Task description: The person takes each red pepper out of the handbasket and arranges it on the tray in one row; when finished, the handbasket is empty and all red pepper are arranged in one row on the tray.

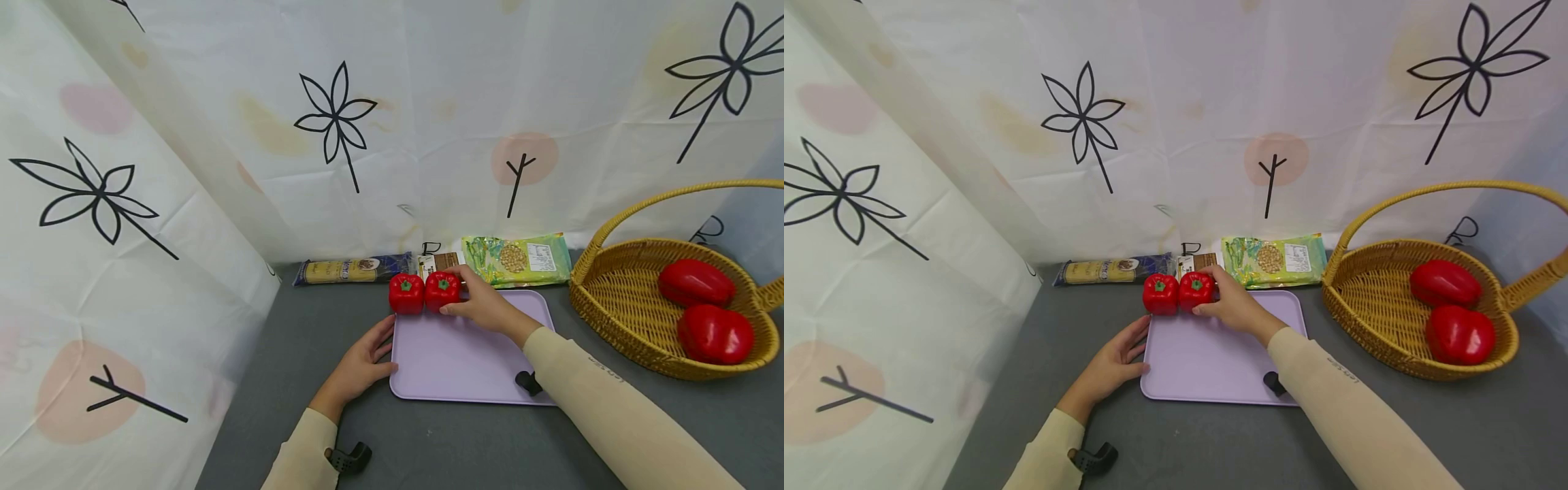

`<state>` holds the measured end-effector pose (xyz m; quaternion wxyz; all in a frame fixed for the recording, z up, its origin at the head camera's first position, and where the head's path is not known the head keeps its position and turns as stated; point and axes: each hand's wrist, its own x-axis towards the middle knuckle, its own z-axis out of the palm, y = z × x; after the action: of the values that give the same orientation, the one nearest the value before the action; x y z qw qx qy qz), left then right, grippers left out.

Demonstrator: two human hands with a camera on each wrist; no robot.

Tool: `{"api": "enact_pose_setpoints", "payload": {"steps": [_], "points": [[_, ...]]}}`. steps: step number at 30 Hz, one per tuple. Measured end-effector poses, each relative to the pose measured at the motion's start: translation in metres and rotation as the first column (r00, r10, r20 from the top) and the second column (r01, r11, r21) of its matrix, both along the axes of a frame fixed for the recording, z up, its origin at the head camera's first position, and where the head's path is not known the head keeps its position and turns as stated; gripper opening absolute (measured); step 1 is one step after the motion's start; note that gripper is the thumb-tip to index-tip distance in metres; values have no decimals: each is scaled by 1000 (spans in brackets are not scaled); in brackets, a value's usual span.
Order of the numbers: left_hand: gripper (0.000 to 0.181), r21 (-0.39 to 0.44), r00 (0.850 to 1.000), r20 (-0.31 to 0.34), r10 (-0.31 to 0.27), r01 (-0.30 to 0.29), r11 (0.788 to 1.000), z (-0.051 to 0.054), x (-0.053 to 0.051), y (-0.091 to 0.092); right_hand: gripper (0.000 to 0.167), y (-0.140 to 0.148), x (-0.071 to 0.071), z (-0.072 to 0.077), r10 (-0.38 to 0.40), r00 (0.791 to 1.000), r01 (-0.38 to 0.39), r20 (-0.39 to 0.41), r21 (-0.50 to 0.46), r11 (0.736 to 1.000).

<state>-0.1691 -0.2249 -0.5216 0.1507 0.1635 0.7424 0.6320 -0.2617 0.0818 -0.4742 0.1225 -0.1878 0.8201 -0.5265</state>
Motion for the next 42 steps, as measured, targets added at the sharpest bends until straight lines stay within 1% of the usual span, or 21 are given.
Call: {"api": "enact_pose_setpoints", "payload": {"steps": [10,17,25,33,36,42], "points": [[95,4,1000,8,1,-1,1000,0,0,-1,80,-3,0,-1,-7,1000,7,7,8,1000],[96,5,1000,8,1,-1,1000,-1,-1,0,81,-4,1,3,-11,1000,11,23,6,1000],[97,-5,1000,0,6,-6,1000,-2,-1,0,86,-4,1,5,4,1000,-3,-23,40,999],[97,2,1000,-4,3,-3,1000,-3,-2,-1,82,3,1,9,-2,998,6,-60,69,998],[96,2,1000,-5,3,-3,1000,-2,-2,-1,82,6,3,12,-6,998,11,-65,62,998],[97,3,1000,-6,0,0,1000,-1,-1,-1,80,15,7,18,-21,998,21,-54,5,1000]]}}
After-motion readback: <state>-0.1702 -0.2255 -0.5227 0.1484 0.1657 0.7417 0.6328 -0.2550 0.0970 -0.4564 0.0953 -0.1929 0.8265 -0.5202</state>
